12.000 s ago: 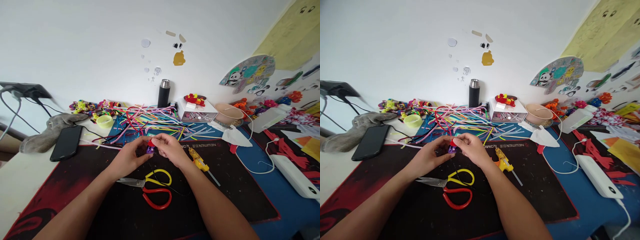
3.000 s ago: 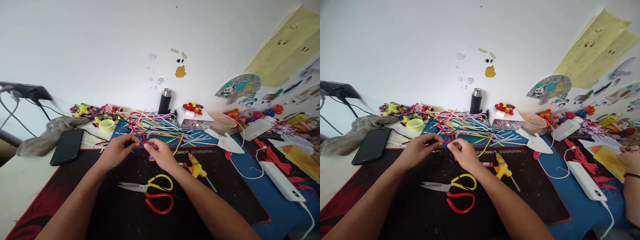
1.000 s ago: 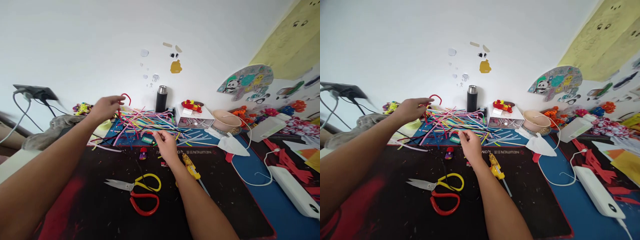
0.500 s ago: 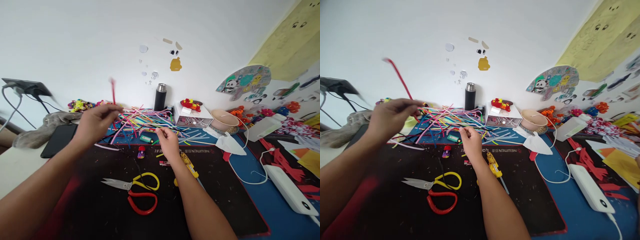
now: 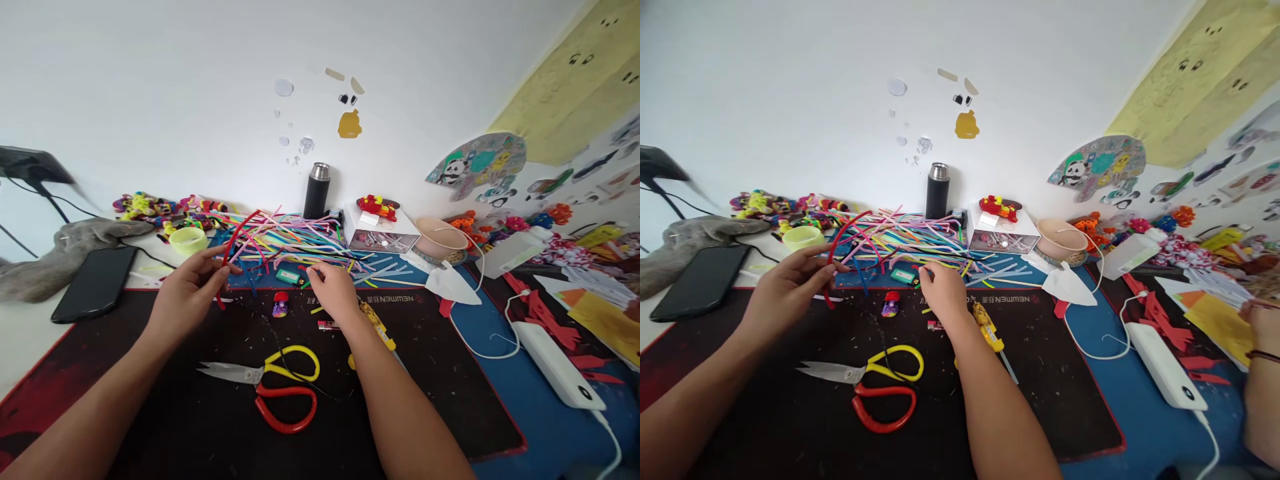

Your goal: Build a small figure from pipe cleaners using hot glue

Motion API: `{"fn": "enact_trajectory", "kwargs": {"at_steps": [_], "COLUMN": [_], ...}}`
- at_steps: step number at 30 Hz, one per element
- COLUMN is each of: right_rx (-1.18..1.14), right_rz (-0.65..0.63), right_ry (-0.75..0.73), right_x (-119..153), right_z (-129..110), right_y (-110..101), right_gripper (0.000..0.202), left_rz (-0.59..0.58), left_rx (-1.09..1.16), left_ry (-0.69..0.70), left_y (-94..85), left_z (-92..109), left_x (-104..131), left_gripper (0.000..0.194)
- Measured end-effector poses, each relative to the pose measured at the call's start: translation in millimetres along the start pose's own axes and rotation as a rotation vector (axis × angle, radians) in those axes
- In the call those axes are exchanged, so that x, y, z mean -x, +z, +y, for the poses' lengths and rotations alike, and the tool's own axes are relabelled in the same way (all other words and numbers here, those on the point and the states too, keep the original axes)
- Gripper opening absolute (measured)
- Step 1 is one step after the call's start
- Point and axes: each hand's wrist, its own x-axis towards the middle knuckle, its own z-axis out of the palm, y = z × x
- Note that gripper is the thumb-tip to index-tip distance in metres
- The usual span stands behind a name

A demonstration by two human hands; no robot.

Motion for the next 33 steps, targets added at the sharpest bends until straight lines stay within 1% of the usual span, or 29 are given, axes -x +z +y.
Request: {"fn": "enact_trajectory", "kwargs": {"at_steps": [4,8,12,17,20,23,28,31,33], "right_rx": [0.065,0.116,0.151,0.156,0.152,0.147,0.135,0.062,-0.054], "right_rz": [-0.024,-0.025,-0.039,-0.044,-0.043,-0.042,-0.036,0.004,0.053], "right_ry": [0.041,0.035,0.032,0.033,0.029,0.031,0.042,0.053,0.044], "right_x": [-0.9,-0.3,0.7,0.0,-0.9,-0.9,-0.7,-1.9,-2.6], "right_z": [-1.8,-2.5,-2.4,0.6,3.4,4.7,4.7,6.2,7.5], "right_y": [-3.4,-4.7,-4.3,-2.5,-1.1,0.0,-0.5,-0.9,0.2], "right_gripper": [0.027,0.026,0.027,0.027,0.027,0.026,0.026,0.028,0.030], "left_rz": [0.042,0.074,0.101,0.098,0.088,0.059,0.016,0.012,0.010], "left_rx": [-0.019,0.010,-0.010,-0.052,-0.109,-0.142,-0.153,-0.167,-0.185], "left_ry": [-0.011,0.002,0.024,0.040,0.053,0.066,0.075,0.080,0.090], "left_y": [-2.5,-1.7,-0.2,-1.4,-2.8,-2.9,-1.6,-1.3,-0.9], "left_z": [1.6,7.0,11.1,12.3,10.4,8.2,7.4,7.4,6.6], "left_x": [3.5,4.6,6.4,7.3,7.1,7.1,7.8,8.4,9.0], "left_gripper": [0.056,0.056,0.053,0.053,0.050,0.046,0.047,0.045,0.044]}}
